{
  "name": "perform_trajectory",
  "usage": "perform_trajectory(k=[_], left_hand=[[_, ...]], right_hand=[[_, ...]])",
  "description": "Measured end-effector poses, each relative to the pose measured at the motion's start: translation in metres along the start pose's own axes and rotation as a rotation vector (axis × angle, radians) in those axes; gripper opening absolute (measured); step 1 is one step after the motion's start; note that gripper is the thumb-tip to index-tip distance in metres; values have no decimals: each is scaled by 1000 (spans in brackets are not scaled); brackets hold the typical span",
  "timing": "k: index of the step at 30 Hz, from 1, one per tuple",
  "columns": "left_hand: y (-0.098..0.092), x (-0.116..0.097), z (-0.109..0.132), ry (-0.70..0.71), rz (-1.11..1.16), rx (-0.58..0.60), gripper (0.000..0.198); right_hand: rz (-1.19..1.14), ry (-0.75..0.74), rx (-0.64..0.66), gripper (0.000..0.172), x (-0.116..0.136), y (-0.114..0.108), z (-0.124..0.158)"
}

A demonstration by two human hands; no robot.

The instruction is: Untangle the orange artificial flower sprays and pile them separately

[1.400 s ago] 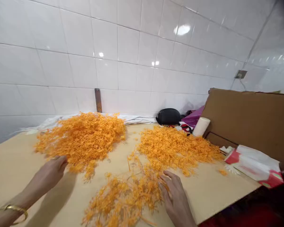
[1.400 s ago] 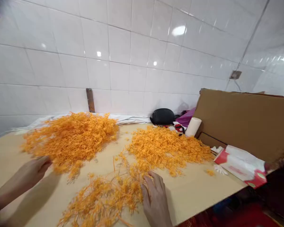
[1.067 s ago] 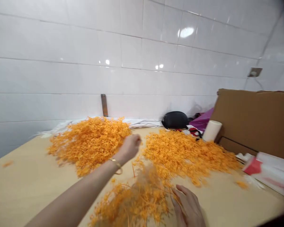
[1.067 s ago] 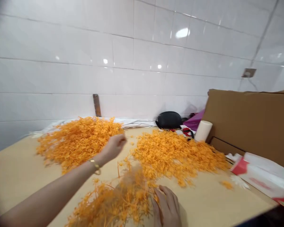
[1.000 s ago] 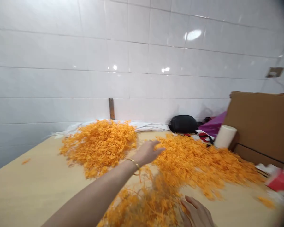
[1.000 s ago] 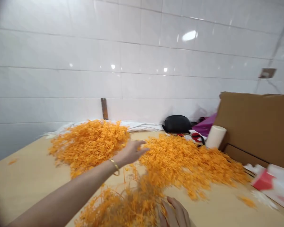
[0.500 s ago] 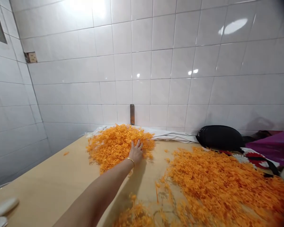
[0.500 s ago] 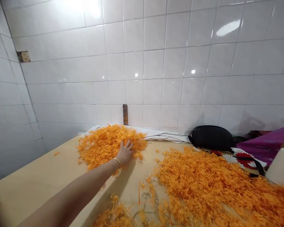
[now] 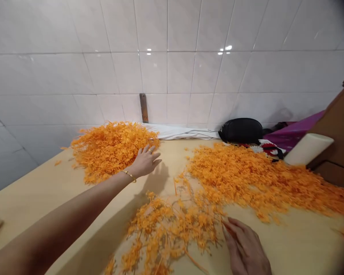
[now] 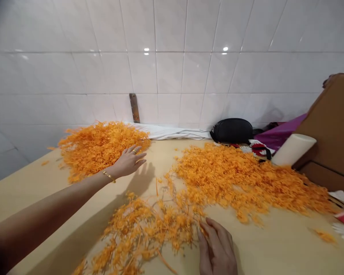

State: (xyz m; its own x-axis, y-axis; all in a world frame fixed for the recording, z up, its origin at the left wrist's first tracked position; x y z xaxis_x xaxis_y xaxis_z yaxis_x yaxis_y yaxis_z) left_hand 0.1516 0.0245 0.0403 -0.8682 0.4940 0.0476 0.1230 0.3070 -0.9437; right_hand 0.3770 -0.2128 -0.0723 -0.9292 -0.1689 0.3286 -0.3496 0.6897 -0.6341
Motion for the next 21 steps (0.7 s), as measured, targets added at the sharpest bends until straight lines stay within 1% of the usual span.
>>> perform_trajectory(k=[2,4,5,6,8,10,12,17,19,21], left_hand=[[-19,-31,36,172,183,94,50],[-30,-55,76,357,265,202,59],[-31,-62,95,415,280,243,64],[-30,-67,111,437,281,278,63],[-21,-69,132,455,269,320,49],[-11,-62,139,433,238,319,34],[-5,-49,137,402,196,288,27],[-5,-9,124,367,122,192,27],[-6,3,118,390,110,161,28],[-5,12,112,438,92,143,28]], right_hand=[[-8,70,-17,20,10,-7,-4],[-26,106,-16,20,17,-9,-8],[-36,120,-7,20,19,-10,-9],[-48,129,6,20,21,-10,-10],[-72,133,45,20,24,-9,-11],[-94,123,88,20,29,-8,-11],[-102,115,124,20,33,-6,-9],[-85,124,146,20,38,-3,-5],[-85,123,160,21,38,-4,-11],[-74,99,166,22,39,-3,-24]])
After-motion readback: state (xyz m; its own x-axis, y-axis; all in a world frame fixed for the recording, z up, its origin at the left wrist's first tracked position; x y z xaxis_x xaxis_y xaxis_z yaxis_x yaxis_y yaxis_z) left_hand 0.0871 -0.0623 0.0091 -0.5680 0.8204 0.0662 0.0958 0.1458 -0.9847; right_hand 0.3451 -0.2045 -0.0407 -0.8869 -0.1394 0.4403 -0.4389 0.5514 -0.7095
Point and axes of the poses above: each hand's wrist, its own z-axis away from the middle knuckle, its own y-axis out of the palm, x = y × z, the point moved 2 cm from there along -z, towards the middle knuckle, and after that the axes turned 9 degrees about -y, right-handed, at the moved point
